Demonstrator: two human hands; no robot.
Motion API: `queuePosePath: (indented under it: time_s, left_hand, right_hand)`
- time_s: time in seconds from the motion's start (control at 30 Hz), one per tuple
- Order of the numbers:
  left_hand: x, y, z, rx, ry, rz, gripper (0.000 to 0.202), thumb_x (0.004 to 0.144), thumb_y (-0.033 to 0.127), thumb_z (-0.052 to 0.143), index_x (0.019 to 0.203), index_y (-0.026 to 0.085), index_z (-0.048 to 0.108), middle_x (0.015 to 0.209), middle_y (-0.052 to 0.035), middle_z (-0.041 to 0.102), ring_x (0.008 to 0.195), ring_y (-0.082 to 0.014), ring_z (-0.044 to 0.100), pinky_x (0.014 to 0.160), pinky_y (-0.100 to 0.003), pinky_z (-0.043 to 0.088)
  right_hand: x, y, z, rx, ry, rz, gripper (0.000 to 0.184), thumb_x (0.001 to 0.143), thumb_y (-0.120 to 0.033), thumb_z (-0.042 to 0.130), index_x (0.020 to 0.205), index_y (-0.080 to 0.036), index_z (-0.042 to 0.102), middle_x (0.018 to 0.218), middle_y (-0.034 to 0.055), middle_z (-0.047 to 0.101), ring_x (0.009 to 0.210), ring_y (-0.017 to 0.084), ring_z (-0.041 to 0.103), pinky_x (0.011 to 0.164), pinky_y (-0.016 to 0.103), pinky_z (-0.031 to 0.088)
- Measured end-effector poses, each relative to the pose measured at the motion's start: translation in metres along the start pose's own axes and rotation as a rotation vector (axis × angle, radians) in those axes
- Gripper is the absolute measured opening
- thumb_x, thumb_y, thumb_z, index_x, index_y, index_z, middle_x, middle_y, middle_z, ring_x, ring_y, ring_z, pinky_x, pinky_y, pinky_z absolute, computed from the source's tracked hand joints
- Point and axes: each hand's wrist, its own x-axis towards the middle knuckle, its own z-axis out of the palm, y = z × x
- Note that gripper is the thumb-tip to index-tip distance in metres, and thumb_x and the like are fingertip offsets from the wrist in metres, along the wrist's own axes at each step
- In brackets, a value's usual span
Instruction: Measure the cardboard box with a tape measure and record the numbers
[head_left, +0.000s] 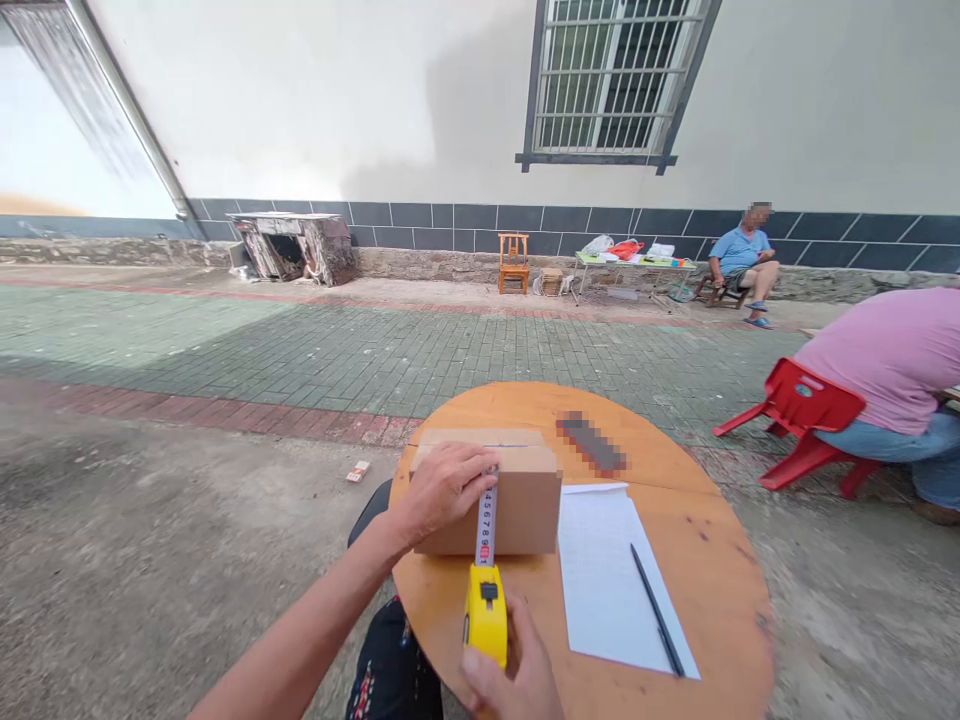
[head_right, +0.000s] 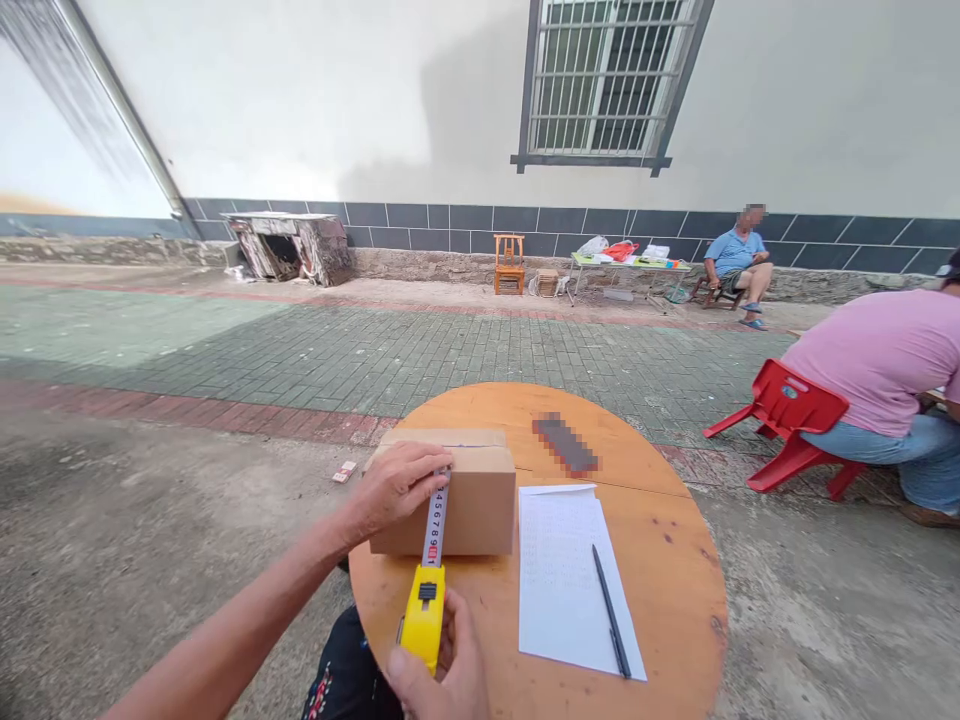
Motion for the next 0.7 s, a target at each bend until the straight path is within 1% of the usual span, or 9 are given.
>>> queuePosePath:
  time_s: [0.07, 0.1, 0.17, 0.23, 0.3, 0.37, 0.43, 0.57, 0.7]
  left_hand:
    - [0.026, -0.013, -0.005, -0.022, -0.061, -0.066, 0.026, 0.095, 0.035, 0.047, 0.105, 0.026, 0.069, 0.105, -0.0039, 0.071, 0.095, -0.0195, 0.063, 0.088, -0.031, 0.044]
    - [0.04, -0.022, -0.006, -0.031, -0.075, -0.08, 0.027, 0.095, 0.036, 0.047, 0.104, 0.026, 0.07, 0.103, -0.0031, 0.072, 0.093, -0.0191, 0.063, 0.085, -0.029, 0.044]
    - [0.066, -0.042, -0.006, -0.051, -0.097, -0.105, 0.028, 0.094, 0.036, 0.046, 0.103, 0.026, 0.07, 0.102, -0.0022, 0.072, 0.092, -0.0188, 0.063, 0.081, -0.026, 0.042]
    - [0.088, -0.064, -0.001, -0.081, -0.13, -0.133, 0.027, 0.092, 0.034, 0.047, 0.096, 0.024, 0.071, 0.1, -0.0023, 0.073, 0.088, -0.0182, 0.063, 0.078, -0.025, 0.041]
    - [0.103, -0.085, 0.008, -0.119, -0.17, -0.16, 0.025, 0.089, 0.032, 0.048, 0.088, 0.022, 0.071, 0.093, -0.0028, 0.073, 0.081, -0.0167, 0.062, 0.075, -0.025, 0.041]
    - [0.11, -0.1, 0.019, -0.164, -0.197, -0.181, 0.024, 0.09, 0.032, 0.049, 0.086, 0.019, 0.07, 0.089, -0.0029, 0.071, 0.078, -0.0153, 0.061, 0.074, -0.026, 0.042]
    - [0.109, -0.109, 0.029, -0.209, -0.207, -0.196, 0.026, 0.092, 0.035, 0.05, 0.088, 0.016, 0.067, 0.088, -0.0027, 0.069, 0.079, -0.0149, 0.06, 0.076, -0.028, 0.044]
    - [0.102, -0.115, 0.043, -0.267, -0.223, -0.214, 0.033, 0.094, 0.043, 0.05, 0.085, 0.014, 0.064, 0.084, -0.0016, 0.065, 0.078, -0.0147, 0.06, 0.076, -0.031, 0.048]
    - [0.101, -0.117, 0.05, -0.279, -0.226, -0.233, 0.034, 0.093, 0.046, 0.053, 0.087, 0.014, 0.062, 0.084, -0.0013, 0.063, 0.078, -0.0145, 0.06, 0.077, -0.032, 0.05]
  right_hand:
    - [0.014, -0.028, -0.004, -0.086, -0.045, -0.033, 0.064, 0.064, -0.055, 0.079, 0.108, -0.013, 0.06, 0.075, 0.0007, 0.061, 0.059, 0.014, 0.056, 0.051, 0.024, 0.047]
    - [0.022, -0.042, -0.005, -0.105, -0.063, -0.057, 0.06, 0.069, -0.057, 0.075, 0.107, -0.013, 0.06, 0.075, 0.0006, 0.06, 0.06, 0.013, 0.056, 0.05, 0.023, 0.046]
    - [0.04, -0.067, -0.003, -0.093, -0.081, -0.063, 0.053, 0.078, -0.058, 0.067, 0.106, -0.014, 0.062, 0.084, 0.0033, 0.06, 0.071, 0.015, 0.06, 0.05, 0.021, 0.048]
    - [0.057, -0.085, 0.0, -0.038, -0.079, 0.0, 0.052, 0.08, -0.059, 0.064, 0.107, -0.014, 0.063, 0.093, 0.006, 0.061, 0.08, 0.018, 0.062, 0.048, 0.02, 0.048]
    - [0.071, -0.096, 0.006, 0.005, -0.043, 0.066, 0.056, 0.077, -0.061, 0.066, 0.107, -0.014, 0.063, 0.095, 0.0068, 0.059, 0.079, 0.018, 0.062, 0.041, 0.019, 0.045]
    - [0.08, -0.099, 0.011, 0.003, -0.026, 0.086, 0.059, 0.074, -0.062, 0.069, 0.106, -0.014, 0.062, 0.095, 0.0068, 0.058, 0.077, 0.018, 0.062, 0.039, 0.019, 0.044]
    - [0.084, -0.098, 0.014, -0.028, -0.035, 0.093, 0.058, 0.074, -0.062, 0.069, 0.105, -0.014, 0.062, 0.096, 0.0066, 0.057, 0.078, 0.018, 0.061, 0.039, 0.018, 0.044]
    - [0.081, -0.092, 0.01, -0.1, -0.029, 0.124, 0.057, 0.075, -0.065, 0.066, 0.105, -0.017, 0.061, 0.095, 0.0056, 0.056, 0.078, 0.018, 0.062, 0.038, 0.017, 0.043]
    - [0.071, -0.086, -0.005, -0.183, -0.038, 0.194, 0.065, 0.066, -0.071, 0.07, 0.1, -0.017, 0.06, 0.083, 0.0044, 0.057, 0.076, 0.02, 0.063, 0.037, 0.02, 0.043]
